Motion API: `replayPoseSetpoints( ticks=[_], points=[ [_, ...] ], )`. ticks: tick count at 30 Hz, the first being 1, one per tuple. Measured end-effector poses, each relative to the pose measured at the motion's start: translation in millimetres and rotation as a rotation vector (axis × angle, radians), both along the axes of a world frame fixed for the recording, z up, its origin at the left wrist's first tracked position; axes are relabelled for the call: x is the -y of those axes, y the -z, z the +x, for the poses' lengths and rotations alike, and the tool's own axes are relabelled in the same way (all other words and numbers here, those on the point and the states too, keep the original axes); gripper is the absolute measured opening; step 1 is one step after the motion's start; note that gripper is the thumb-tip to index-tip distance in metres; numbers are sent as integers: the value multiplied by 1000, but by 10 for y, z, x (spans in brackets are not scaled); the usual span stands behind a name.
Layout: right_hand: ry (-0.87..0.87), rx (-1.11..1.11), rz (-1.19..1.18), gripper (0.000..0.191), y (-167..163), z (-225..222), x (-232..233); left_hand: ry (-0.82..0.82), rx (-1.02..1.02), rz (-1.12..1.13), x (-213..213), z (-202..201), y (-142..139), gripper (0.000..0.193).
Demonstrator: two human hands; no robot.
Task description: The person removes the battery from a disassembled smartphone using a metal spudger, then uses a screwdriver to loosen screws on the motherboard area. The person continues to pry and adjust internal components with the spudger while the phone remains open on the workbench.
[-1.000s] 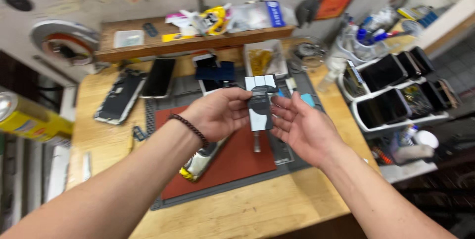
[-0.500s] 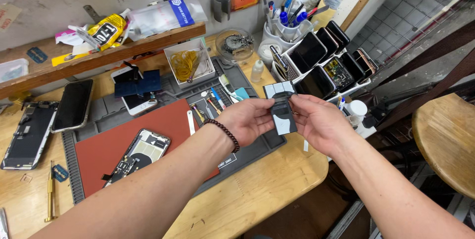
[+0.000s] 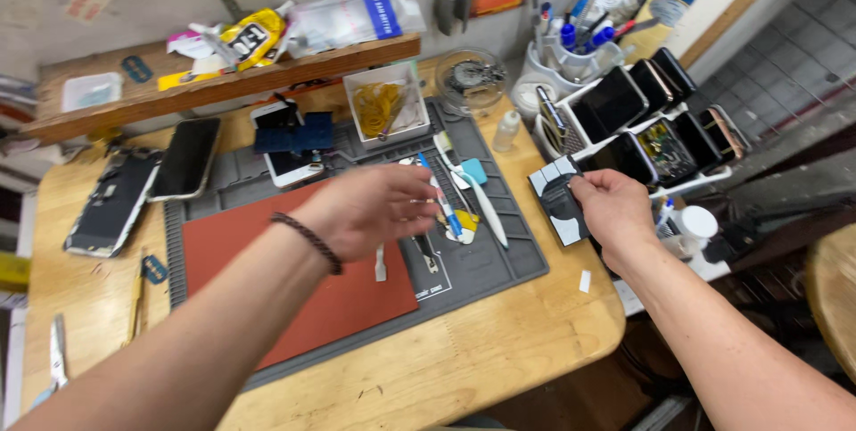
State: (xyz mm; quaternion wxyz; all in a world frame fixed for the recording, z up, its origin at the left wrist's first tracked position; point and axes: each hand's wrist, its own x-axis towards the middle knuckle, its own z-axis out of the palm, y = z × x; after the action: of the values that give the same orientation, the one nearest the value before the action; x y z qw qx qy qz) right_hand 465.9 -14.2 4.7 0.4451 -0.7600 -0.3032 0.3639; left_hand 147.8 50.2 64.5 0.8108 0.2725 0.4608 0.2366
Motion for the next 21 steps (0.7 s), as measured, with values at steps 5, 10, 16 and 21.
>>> replayPoseSetpoints(
  ticks=[5, 10, 16, 21],
  points=[
    [-56, 399, -92, 21, 116, -55, -52, -304, -68, 30, -197, -914, -113, 27],
    [-184, 867, -158, 26, -147, -113, -58, -406, -201, 171, -54, -1447, -153, 29],
    [-424, 792, 156, 27, -435, -826, -230, 51, -1207, 611, 480, -1608, -45, 54],
    [-1091, 830, 387, 78, -554, -1908, -226, -132, -1115, 606, 816, -1802, 84, 58]
  ],
)
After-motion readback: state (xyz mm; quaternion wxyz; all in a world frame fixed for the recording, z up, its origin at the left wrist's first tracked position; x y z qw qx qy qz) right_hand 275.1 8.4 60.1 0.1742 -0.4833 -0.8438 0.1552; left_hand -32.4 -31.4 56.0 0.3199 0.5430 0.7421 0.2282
